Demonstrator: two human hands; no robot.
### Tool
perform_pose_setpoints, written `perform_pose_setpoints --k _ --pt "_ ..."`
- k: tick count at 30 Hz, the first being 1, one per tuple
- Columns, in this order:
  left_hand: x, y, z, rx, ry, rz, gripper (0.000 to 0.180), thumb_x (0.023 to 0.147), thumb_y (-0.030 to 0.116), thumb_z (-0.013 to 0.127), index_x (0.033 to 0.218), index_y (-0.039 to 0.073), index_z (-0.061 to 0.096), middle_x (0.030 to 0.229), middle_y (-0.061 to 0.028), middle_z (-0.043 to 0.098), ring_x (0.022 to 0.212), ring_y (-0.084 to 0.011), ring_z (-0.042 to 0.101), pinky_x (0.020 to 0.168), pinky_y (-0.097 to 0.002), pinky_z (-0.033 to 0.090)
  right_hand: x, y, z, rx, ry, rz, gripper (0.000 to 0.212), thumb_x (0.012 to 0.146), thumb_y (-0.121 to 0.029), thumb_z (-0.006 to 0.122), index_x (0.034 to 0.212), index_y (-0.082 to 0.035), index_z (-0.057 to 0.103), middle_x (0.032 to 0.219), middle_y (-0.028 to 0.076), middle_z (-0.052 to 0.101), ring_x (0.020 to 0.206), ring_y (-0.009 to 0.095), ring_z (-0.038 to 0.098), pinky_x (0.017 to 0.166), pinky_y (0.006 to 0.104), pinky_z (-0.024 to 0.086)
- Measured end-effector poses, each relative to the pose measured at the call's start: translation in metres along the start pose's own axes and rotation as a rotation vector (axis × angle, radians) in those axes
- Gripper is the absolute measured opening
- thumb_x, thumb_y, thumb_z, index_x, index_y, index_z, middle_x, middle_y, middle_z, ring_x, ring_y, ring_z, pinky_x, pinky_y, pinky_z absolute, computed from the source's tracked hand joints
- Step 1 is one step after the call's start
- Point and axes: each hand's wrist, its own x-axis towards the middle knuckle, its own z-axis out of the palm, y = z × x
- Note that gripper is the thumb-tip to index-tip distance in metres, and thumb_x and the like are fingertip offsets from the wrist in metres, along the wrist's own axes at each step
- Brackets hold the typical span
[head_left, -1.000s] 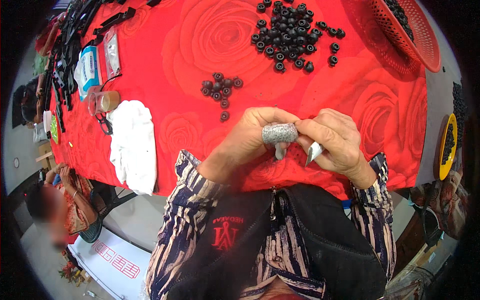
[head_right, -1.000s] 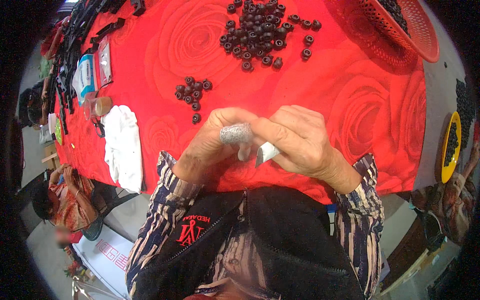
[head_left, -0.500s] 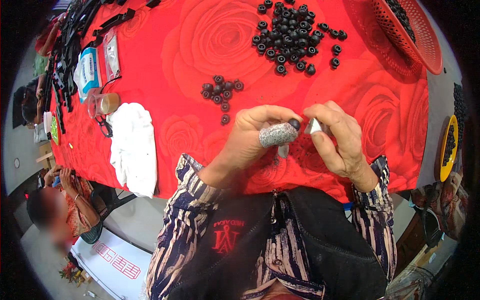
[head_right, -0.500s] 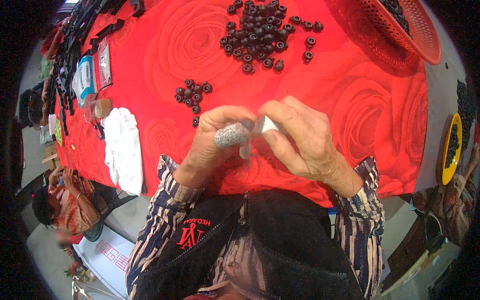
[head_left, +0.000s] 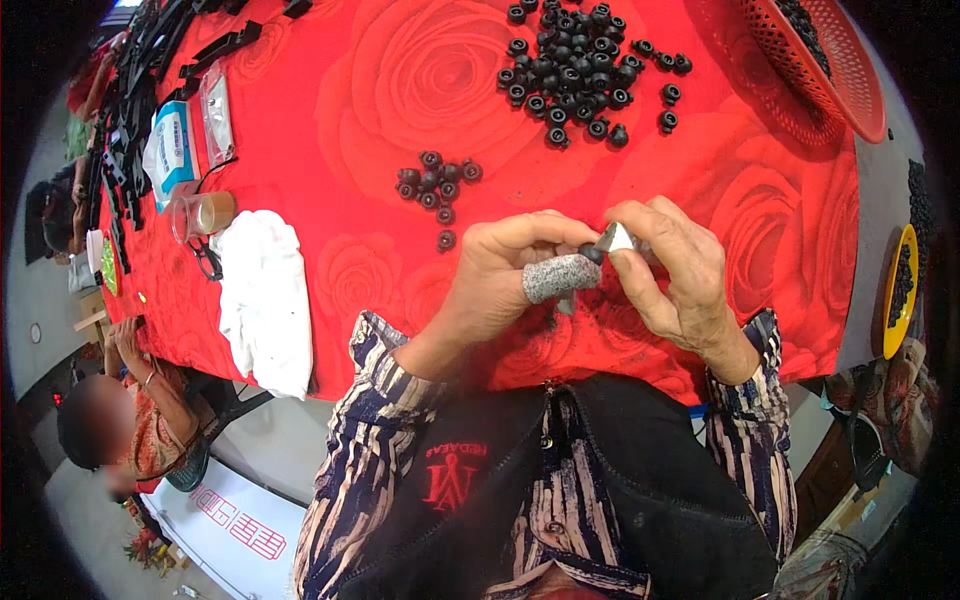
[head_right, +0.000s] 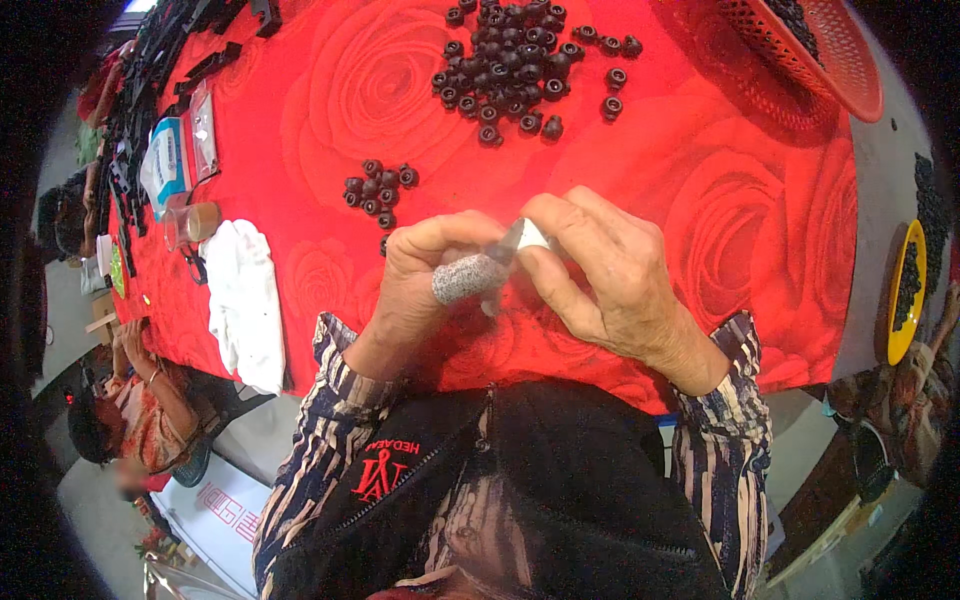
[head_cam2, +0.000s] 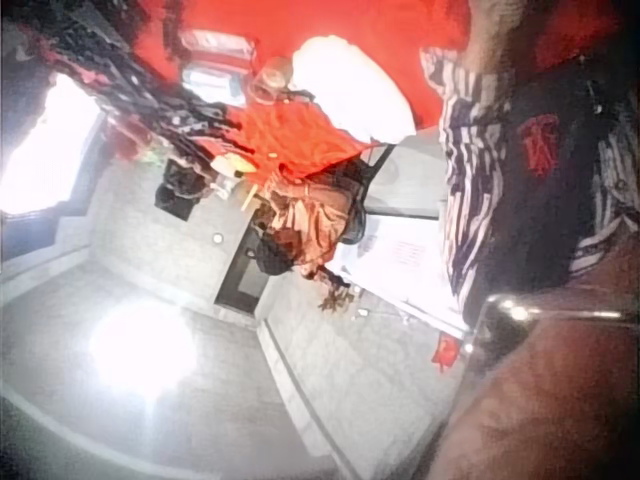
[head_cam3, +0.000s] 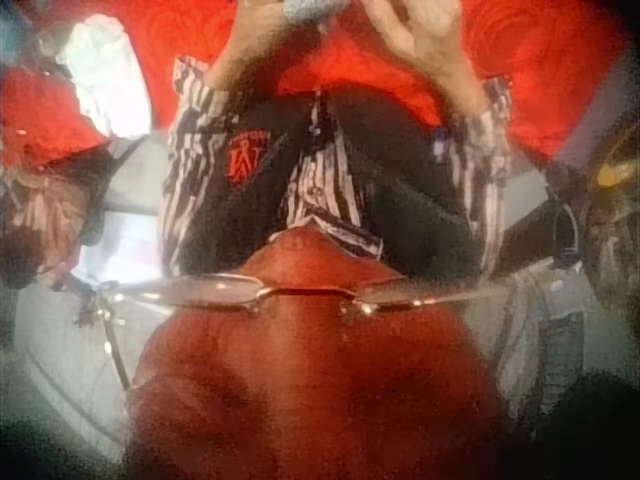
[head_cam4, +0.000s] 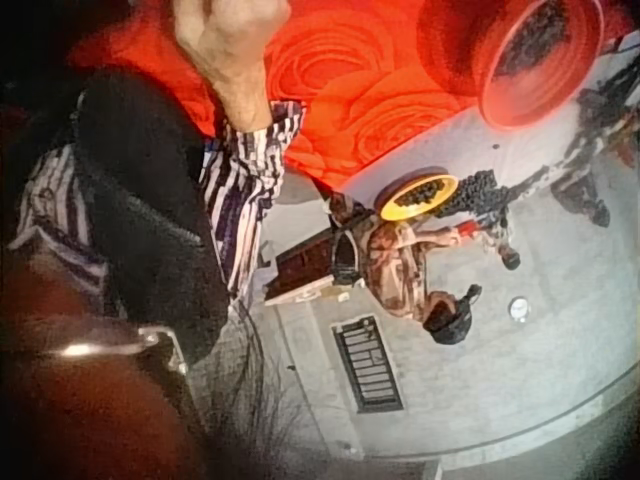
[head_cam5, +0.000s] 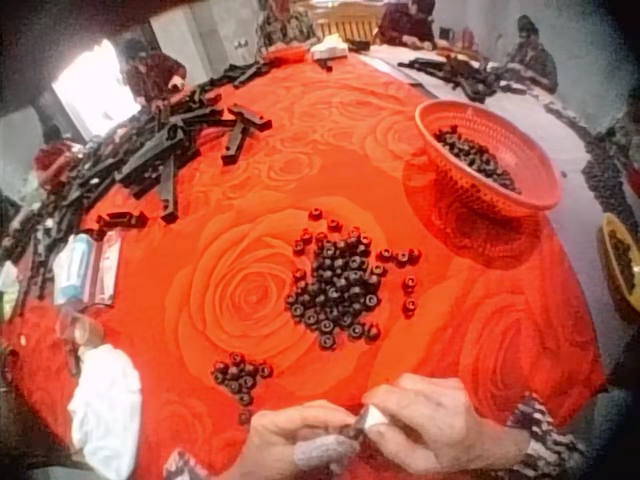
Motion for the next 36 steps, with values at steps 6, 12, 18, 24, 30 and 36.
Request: perform_pose_setpoints --k 6,12,18,24,30,36 --pt "-0.001 0.003 0.002 0.024 0.007 -0.031 0.024 0.081 0.002 0.065 0.104 -0.004 0.06 0.091 -0.0065 0.061 0.077 -0.0103 0.06 0.057 -0.0211 0.052 0.001 0.0 -0.002 0.011 -0.021 -0.002 0.025 0.072 0.001 0.063 0.096 0.002 0.056 0.069 0.011 0.051 0.054 0.025 0.052 0.048 0.0339 0.042" --pt "-0.002 0.007 0.005 0.012 0.014 -0.072 0.024 0.082 0.002 0.064 0.105 -0.004 0.059 0.091 -0.0052 0.06 0.077 -0.0093 0.059 0.058 -0.0209 0.052 0.002 -0.001 -0.003 -0.024 -0.022 -0.021 0.026 0.071 0.0 0.064 0.096 0.001 0.056 0.068 0.011 0.05 0.054 0.024 0.051 0.047 0.0337 0.041" --pt "-0.003 0.006 0.006 0.017 0.02 -0.041 0.023 0.081 0.001 0.065 0.104 -0.003 0.06 0.091 -0.0037 0.058 0.077 -0.0072 0.057 0.059 -0.0195 0.05 0.001 0.001 -0.001 -0.038 -0.025 -0.025 0.028 0.069 0.0 0.065 0.096 0.001 0.056 0.067 0.01 0.05 0.053 0.024 0.051 0.047 0.0339 0.041" --pt "-0.003 -0.001 0.006 0.051 0.046 0.003 0.026 0.078 -0.002 0.068 0.102 -0.003 0.06 0.085 -0.0003 0.053 0.073 -0.0045 0.052 0.06 -0.0174 0.045 0.0 0.002 -0.002 -0.042 -0.029 -0.037 0.028 0.069 0.001 0.065 0.095 0.001 0.056 0.067 0.01 0.05 0.053 0.024 0.052 0.046 0.034 0.041" --pt "-0.005 -0.003 0.005 0.09 0.064 0.054 0.026 0.077 -0.003 0.069 0.101 -0.003 0.06 0.085 0.0 0.052 0.074 -0.0049 0.052 0.06 -0.0173 0.044 0.001 0.0 0.002 -0.014 -0.009 -0.048 0.029 0.068 0.001 0.065 0.096 0.002 0.056 0.067 0.01 0.05 0.052 0.024 0.051 0.045 0.0345 0.041" --pt "-0.004 -0.002 0.007 0.058 0.087 0.018 0.025 0.077 -0.003 0.069 0.1 -0.003 0.06 0.085 -0.0003 0.052 0.075 -0.0054 0.053 0.06 -0.0171 0.044 -0.002 -0.002 0.002 -0.021 -0.016 -0.017 0.029 0.068 0.002 0.065 0.095 0.002 0.056 0.067 0.011 0.051 0.053 0.024 0.052 0.046 0.0334 0.041"
